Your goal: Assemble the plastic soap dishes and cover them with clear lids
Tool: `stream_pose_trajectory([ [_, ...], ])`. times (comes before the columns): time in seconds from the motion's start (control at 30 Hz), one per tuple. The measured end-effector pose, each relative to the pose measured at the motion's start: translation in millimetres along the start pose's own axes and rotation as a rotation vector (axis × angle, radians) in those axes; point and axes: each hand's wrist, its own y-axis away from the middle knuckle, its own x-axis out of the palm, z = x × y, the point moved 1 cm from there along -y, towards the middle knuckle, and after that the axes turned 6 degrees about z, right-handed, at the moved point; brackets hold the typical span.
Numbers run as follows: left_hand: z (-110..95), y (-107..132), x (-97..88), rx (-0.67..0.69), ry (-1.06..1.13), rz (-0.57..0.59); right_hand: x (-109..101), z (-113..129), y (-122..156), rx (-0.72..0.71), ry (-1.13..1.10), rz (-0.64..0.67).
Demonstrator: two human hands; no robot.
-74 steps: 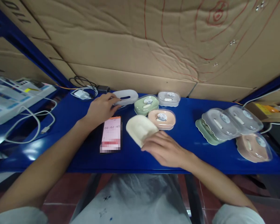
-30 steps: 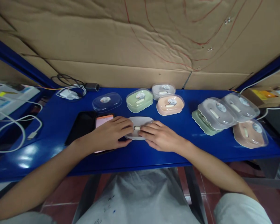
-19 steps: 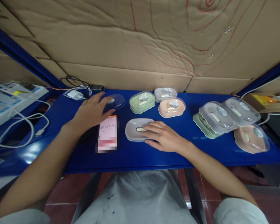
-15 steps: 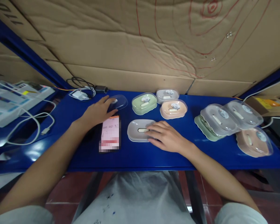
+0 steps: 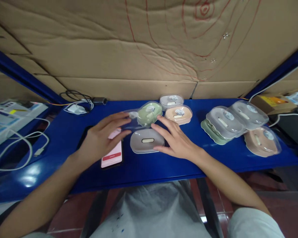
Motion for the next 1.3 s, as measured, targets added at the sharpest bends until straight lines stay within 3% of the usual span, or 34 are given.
stream_pose_trajectory([
  [0.23, -14, 8, 30.2, 0.138, 0.019, 0.202, 7, -3, 0, -0.057, -0.077, 0.195],
  [0.4, -15, 10, 29.7, 0.176, -0.031, 0.345, 11, -5, 2, -0.062, -0.101, 0.248],
  [0.57, -15, 8, 26.5, 0.255, -0.154, 0.436, 9, -4, 0, -0.106, -0.073, 0.220],
  [0.97, -10, 7, 29.6, 0.264, -0.176, 0.420, 13, 0, 2, -0.170, 0.219, 0.143],
  [1.3, -9, 6, 29.9, 0.247, -0.121, 0.407, 20, 4, 5, -0.146, 0.267, 0.102],
])
